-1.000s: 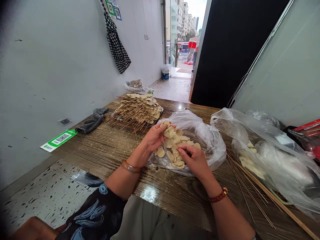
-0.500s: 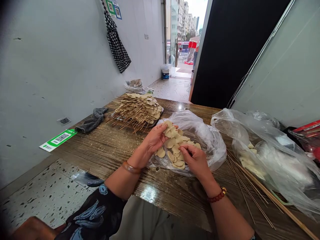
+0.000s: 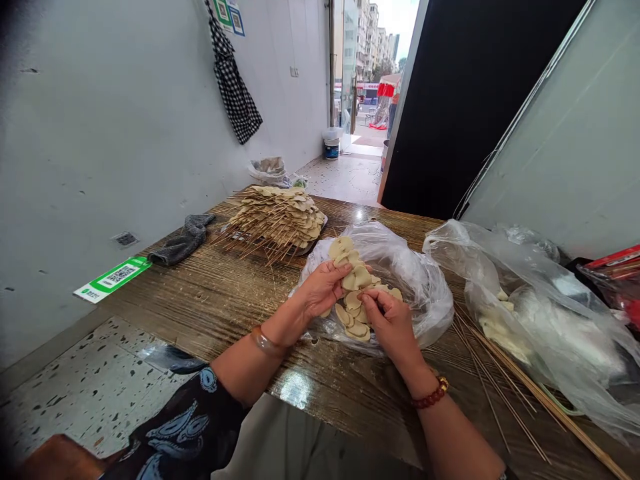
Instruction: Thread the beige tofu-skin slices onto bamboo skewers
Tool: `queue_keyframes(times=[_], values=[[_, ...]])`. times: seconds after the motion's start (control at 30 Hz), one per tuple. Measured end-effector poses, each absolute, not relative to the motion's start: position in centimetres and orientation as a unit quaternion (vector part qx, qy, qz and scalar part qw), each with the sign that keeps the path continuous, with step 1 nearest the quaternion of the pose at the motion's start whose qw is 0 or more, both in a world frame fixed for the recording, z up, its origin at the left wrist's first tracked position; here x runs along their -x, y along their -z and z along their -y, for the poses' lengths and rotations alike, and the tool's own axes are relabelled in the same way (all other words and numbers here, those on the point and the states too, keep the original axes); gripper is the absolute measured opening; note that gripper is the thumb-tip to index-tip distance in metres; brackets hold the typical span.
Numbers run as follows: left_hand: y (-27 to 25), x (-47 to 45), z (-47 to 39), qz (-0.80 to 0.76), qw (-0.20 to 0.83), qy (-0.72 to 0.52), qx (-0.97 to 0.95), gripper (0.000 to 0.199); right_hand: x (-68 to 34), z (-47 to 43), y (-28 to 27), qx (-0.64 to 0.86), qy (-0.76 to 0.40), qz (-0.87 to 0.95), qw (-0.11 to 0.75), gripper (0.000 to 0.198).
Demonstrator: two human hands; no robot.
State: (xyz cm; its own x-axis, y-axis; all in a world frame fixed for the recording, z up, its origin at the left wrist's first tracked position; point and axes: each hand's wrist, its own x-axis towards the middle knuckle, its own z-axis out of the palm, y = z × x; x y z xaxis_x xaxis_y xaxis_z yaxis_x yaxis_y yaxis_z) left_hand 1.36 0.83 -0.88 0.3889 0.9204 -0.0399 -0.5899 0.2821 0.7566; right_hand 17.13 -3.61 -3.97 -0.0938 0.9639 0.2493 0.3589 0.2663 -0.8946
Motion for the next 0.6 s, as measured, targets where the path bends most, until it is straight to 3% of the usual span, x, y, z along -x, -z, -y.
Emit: queue_keyframes(times=[0.6], values=[[1.42, -1.82, -0.52, -0.250, 0.759, -0.489, -0.350, 0.033, -17.10, 3.51, 4.06, 0.526, -0.357, 0.619, 0.462, 0.035]])
